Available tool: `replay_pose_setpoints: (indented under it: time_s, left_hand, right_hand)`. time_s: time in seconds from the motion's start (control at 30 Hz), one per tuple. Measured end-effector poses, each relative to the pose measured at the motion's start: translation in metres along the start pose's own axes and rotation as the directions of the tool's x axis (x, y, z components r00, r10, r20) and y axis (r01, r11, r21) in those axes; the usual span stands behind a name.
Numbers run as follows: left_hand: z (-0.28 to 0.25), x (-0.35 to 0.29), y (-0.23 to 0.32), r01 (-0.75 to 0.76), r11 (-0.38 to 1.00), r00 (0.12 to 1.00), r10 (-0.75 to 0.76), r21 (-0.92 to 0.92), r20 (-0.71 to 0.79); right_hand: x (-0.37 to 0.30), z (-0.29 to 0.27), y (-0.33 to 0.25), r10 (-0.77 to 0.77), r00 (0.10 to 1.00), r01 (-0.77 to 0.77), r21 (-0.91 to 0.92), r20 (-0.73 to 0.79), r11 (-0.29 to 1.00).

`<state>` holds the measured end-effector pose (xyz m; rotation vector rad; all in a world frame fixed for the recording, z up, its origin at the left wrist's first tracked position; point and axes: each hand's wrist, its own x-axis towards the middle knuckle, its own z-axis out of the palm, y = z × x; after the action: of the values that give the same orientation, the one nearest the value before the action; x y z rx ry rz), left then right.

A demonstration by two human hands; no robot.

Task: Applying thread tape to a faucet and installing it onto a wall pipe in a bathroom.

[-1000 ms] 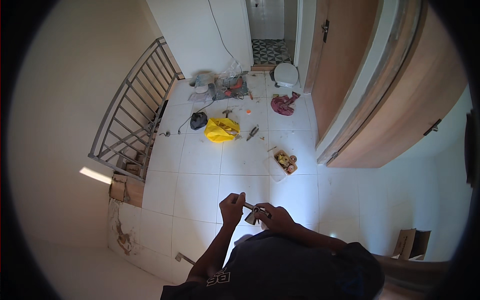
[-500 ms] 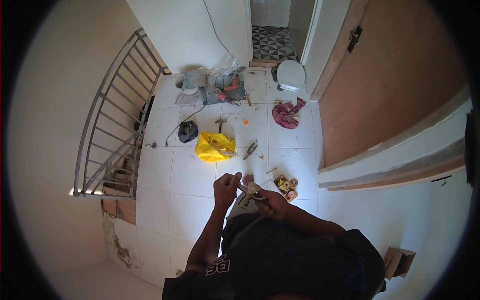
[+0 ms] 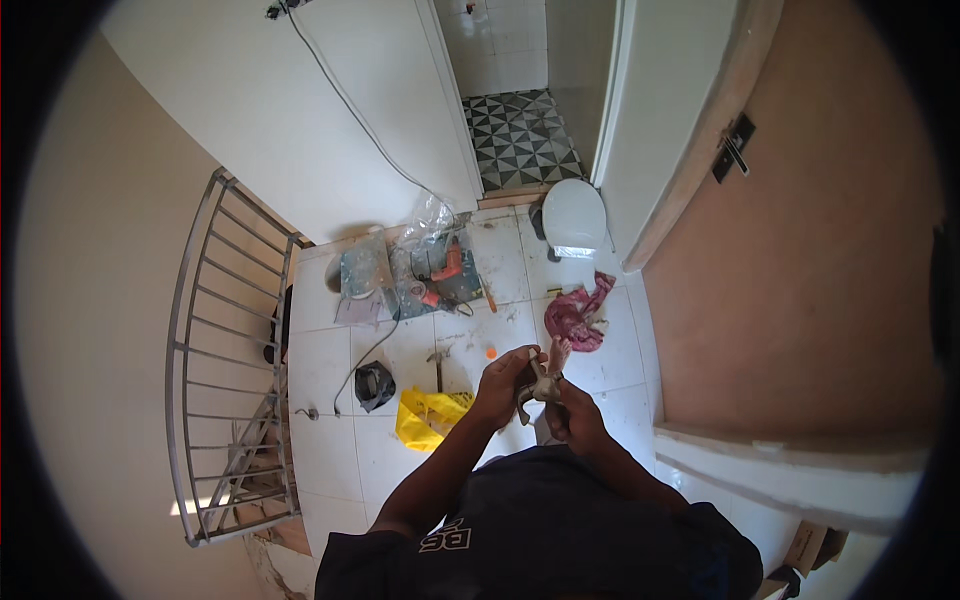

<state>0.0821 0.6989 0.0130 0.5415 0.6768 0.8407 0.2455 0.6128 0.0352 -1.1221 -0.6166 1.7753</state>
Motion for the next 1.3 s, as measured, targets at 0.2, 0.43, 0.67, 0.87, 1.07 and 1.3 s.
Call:
replay_pose_setpoints:
  time_s: [0.2,0.43,0.67,0.87,1.07,1.3]
  left_hand:
    - [0.029,0.198,0.092,-0.017,0.997,1.0,0.018,-0.07,0.012]
    - [0.058,0.373,0.206,-0.126,0.973,0.988,0.141,-0.191,0.068]
    - [0.026,0.565,0.289,-0.164,0.948,0.985,0.143,-0.272,-0.095]
    - [0.026,0.739,0.397,-0.095,0.993,0.941,0.111,0.065,-0.319]
    - [0.03,0.876,0.491,0.016,0.991,0.967,0.019,0.134,-0.254]
    - [-0.008,1.019,0.559,-0.089,0.991,0.956,0.113,0.099,-0.269]
  right_hand:
    - [0.178,-0.055,-0.132,0.182,0.971,-0.221,0.285,0.155,0.933]
    - [0.344,-0.079,-0.289,0.236,0.806,-0.532,0.488,0.543,0.692]
    - [0.527,-0.096,-0.369,-0.191,0.982,0.188,-0.191,0.005,0.963]
    - [0.688,-0.081,-0.477,-0.486,0.874,0.325,-0.751,0.007,0.574]
    - [0.827,-0.095,-0.567,-0.333,0.936,0.163,-0.702,-0.112,0.693]
    - [0.994,-0.103,-0.625,-0.093,0.996,0.093,-0.172,0.012,0.981]
